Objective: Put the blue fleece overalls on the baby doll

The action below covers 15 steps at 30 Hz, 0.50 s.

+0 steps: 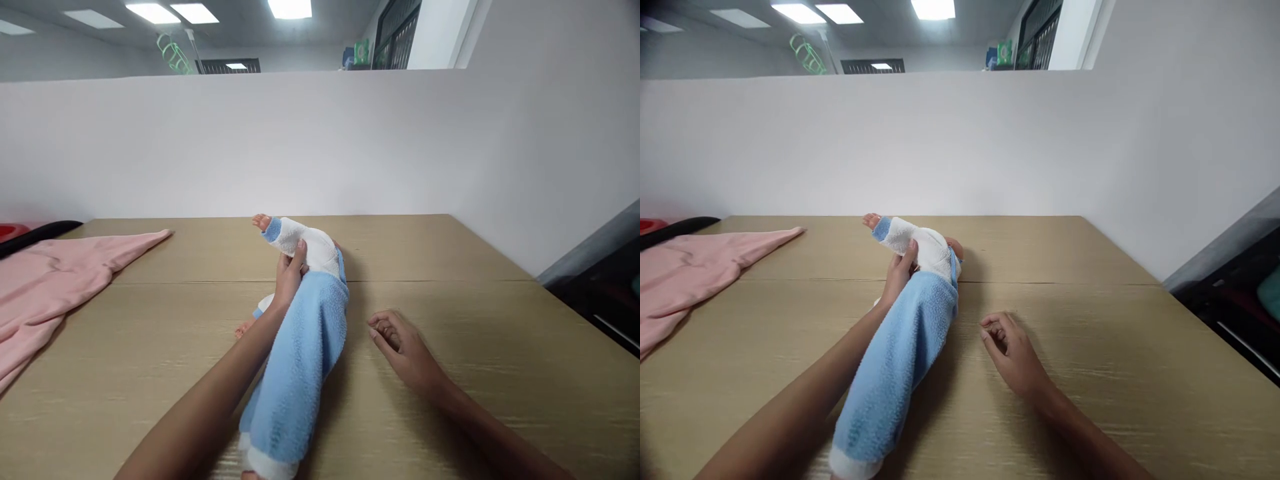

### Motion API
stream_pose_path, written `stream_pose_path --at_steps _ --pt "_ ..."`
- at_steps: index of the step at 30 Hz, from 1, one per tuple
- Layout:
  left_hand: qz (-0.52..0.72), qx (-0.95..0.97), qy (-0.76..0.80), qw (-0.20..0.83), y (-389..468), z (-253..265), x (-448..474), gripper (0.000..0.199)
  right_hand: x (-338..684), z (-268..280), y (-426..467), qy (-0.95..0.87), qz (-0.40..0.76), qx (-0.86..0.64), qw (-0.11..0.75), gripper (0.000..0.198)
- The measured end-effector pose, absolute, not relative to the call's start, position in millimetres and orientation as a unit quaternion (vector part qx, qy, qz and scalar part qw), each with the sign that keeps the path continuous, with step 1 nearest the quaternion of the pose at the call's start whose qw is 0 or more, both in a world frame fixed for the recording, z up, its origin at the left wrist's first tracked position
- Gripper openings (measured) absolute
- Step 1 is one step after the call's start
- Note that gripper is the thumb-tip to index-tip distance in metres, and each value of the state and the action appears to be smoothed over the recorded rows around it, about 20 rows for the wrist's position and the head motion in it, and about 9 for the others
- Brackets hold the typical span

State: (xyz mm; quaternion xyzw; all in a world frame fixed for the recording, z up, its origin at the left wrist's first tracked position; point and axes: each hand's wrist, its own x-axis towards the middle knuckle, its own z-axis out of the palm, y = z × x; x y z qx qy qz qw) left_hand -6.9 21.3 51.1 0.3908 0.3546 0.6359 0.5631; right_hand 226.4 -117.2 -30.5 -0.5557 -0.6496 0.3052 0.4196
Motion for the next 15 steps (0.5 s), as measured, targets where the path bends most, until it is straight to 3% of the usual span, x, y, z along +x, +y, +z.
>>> stream_pose_path --at_steps 6,10,15 --pt "0.640 0.487 0.351 0.480 9.6 51.6 12.5 0.050 232.3 -30.6 -114.5 -0.613 0.339 -0.566 0.435 0.032" --pt "0.618 0.574 0.352 0.406 -4.0 52.0 26.4 0.042 233.0 -24.3 -115.7 -0.560 0.402 -0.536 0.488 0.051" --pt "0.519 0.749 0.343 0.228 -30.4 58.9 35.4 0.062 236.5 -19.2 -107.9 -0.475 0.544 -0.462 0.515 0.081"
